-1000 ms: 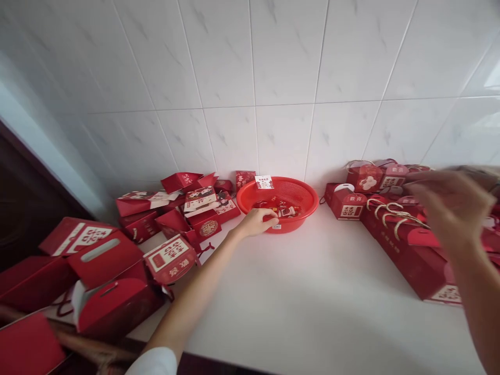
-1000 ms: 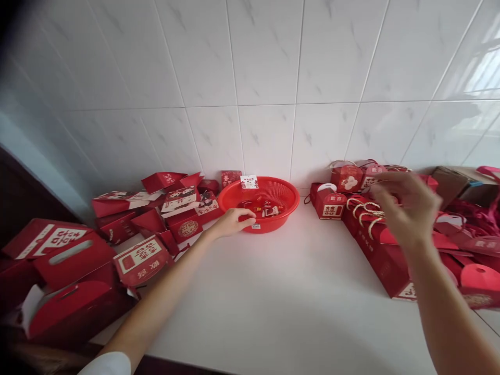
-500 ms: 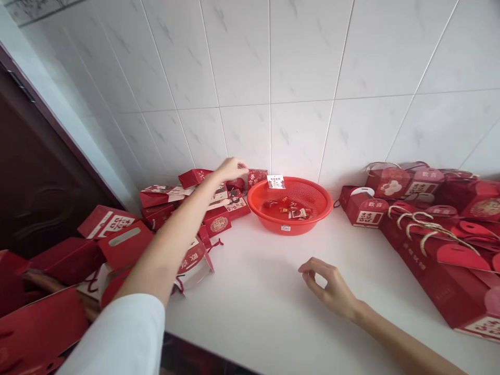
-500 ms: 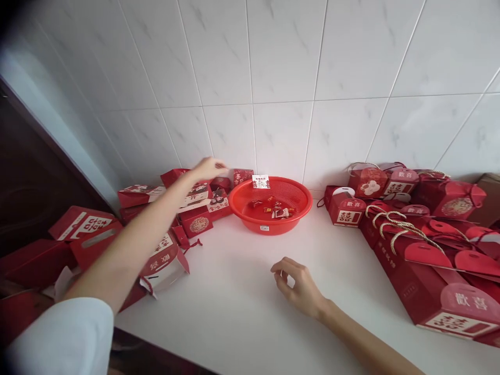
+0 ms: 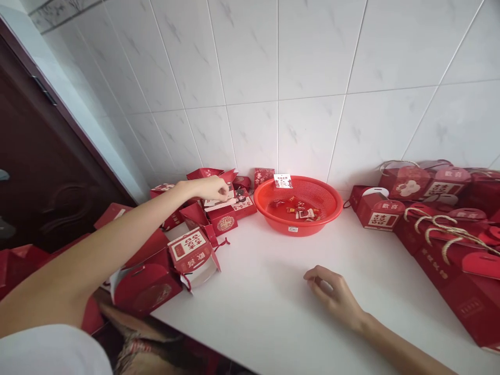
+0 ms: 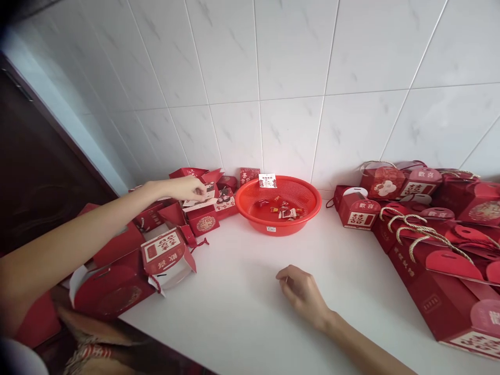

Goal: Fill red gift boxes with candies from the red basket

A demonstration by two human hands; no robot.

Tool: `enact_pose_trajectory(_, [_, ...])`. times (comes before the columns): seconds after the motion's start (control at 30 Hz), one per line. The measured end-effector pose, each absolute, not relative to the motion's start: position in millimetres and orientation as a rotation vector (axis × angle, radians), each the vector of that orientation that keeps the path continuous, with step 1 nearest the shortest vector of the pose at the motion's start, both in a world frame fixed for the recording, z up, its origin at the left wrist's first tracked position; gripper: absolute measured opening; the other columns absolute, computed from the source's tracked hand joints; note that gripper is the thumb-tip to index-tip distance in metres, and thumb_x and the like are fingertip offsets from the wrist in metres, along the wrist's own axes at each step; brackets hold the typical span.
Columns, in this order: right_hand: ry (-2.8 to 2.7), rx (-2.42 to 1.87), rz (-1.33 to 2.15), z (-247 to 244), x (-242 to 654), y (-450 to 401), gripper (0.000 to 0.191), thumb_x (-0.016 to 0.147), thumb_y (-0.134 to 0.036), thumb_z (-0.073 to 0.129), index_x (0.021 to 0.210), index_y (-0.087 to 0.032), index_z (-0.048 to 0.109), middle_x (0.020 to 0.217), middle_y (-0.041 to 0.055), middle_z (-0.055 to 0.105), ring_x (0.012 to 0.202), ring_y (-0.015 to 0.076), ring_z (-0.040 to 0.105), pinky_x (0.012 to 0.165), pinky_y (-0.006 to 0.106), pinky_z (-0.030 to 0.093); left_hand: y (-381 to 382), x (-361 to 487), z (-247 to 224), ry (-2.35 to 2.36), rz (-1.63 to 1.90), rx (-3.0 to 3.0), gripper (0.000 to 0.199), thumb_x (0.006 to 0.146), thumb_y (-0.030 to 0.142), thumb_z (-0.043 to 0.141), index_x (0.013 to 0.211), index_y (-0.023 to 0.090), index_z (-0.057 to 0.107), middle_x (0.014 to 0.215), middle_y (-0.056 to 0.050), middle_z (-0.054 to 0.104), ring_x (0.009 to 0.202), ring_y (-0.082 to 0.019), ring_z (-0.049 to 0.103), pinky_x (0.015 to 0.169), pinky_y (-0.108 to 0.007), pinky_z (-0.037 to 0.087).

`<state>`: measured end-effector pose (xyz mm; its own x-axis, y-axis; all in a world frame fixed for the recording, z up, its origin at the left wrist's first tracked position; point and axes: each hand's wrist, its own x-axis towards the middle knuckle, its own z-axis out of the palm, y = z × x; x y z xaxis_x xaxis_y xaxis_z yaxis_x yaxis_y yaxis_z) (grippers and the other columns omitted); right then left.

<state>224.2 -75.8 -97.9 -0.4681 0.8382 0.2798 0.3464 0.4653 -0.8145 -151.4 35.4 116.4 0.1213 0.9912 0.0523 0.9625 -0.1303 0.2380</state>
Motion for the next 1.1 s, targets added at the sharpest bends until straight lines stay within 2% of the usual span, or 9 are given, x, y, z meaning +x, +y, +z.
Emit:
enact_pose_trajectory(0.17, [-2.026,-0.995,0.908,-100.3,225.0,-76.7,0.022,0.094,-0.031,0.044,0.089,-0.022,0.064,0.081,0.0051,0.066,0.069,0.0187,0.059,0.064,0.033,0.051,19.7,-124.9,114.9,1.980,-0.638,2.118,0.026,0.064,0.041,0.071,0.055,0.020,0.058,0.053,-0.003,0.058,0.050,-0.018,0.051,0.055,-0.029,0.038])
enact_pose_trajectory(0.27, [-2.030,-0.989,0.913,-100.6,224.7,-76.7,0.022,0.094,-0.030,0.044,0.088,-0.022,0.064,0.080,0.0050,0.066,0.068,0.0184,0.058,0.064,0.032,0.051,5.6,-120.4,111.7,2.045,-0.905,1.874,0.023,0.059,0.038,0.077,0.065,0.020,0.065,0.053,-0.003,0.060,0.052,-0.019,0.054,0.055,-0.029,0.041])
enact_pose_trajectory(0.47, [-2.034,-0.993,0.919,-100.4,224.0,-75.8,0.022,0.093,-0.030,0.044,0.087,-0.022,0.064,0.081,0.0052,0.066,0.068,0.0183,0.058,0.065,0.033,0.051,-7.1,-118.5,95.0,1.992,-0.930,1.923,0.023,0.055,0.026,0.078,0.076,0.020,0.073,0.048,0.000,0.056,0.056,-0.021,0.057,0.060,-0.029,0.045])
enact_pose_trajectory(0.57, [-2.032,-0.989,0.926,-99.8,224.4,-75.9,0.022,0.093,-0.030,0.044,0.087,-0.022,0.064,0.082,0.0055,0.067,0.068,0.0184,0.058,0.065,0.033,0.051,-11.9,-110.9,99.3,1.983,-0.946,1.950,0.022,0.063,0.037,0.075,0.076,0.019,0.074,0.048,-0.002,0.057,0.057,-0.022,0.058,0.060,-0.030,0.046])
enact_pose_trajectory(0.7, [-2.033,-0.978,0.926,-99.3,224.7,-76.4,0.022,0.092,-0.029,0.044,0.087,-0.022,0.064,0.082,0.0057,0.067,0.068,0.0185,0.059,0.064,0.033,0.051,-33.2,-85.5,102.9,1.961,-1.079,2.032,0.056,0.055,0.053,0.084,0.097,0.016,0.078,0.086,-0.013,0.075,0.079,-0.030,0.069,0.070,-0.032,0.052])
enact_pose_trajectory(0.77, [-2.034,-0.978,0.924,-99.1,224.7,-76.5,0.022,0.092,-0.029,0.044,0.087,-0.022,0.064,0.082,0.0059,0.068,0.068,0.0185,0.059,0.064,0.033,0.052,-47.8,-69.7,97.1,1.945,-1.174,2.070,0.068,0.047,0.048,0.090,0.105,0.015,0.077,0.106,-0.018,0.075,0.095,-0.036,0.069,0.080,-0.035,0.053])
enact_pose_trajectory(0.83, [-2.035,-0.981,0.916,-98.6,224.7,-76.5,0.022,0.092,-0.029,0.044,0.087,-0.021,0.064,0.082,0.0060,0.068,0.068,0.0185,0.060,0.064,0.033,0.052,-60.4,-56.9,89.0,1.939,-1.254,2.053,0.062,0.049,0.036,0.090,0.106,0.014,0.077,0.112,-0.020,0.073,0.099,-0.038,0.068,0.083,-0.038,0.054])
enact_pose_trajectory(0.97, [-2.043,-0.967,0.886,-96.7,224.9,-76.4,0.022,0.092,-0.028,0.044,0.087,-0.021,0.064,0.082,0.0057,0.069,0.067,0.0178,0.060,0.063,0.032,0.052,-71.1,-48.6,88.7,1.863,-1.341,2.053,0.035,0.055,-0.001,0.070,0.088,0.009,0.076,0.097,-0.020,0.074,0.079,-0.032,0.068,0.069,-0.036,0.053])
enact_pose_trajectory(1.1, [-2.036,-0.932,0.842,-92.7,224.0,-76.9,0.021,0.093,-0.028,0.046,0.086,-0.022,0.065,0.081,0.0047,0.069,0.067,0.0174,0.062,0.063,0.032,0.054,-66.5,-53.0,120.1,1.783,-1.238,2.160,0.043,0.059,-0.003,0.057,0.095,0.014,0.071,0.097,-0.014,0.071,0.071,-0.025,0.065,0.060,-0.030,0.046])
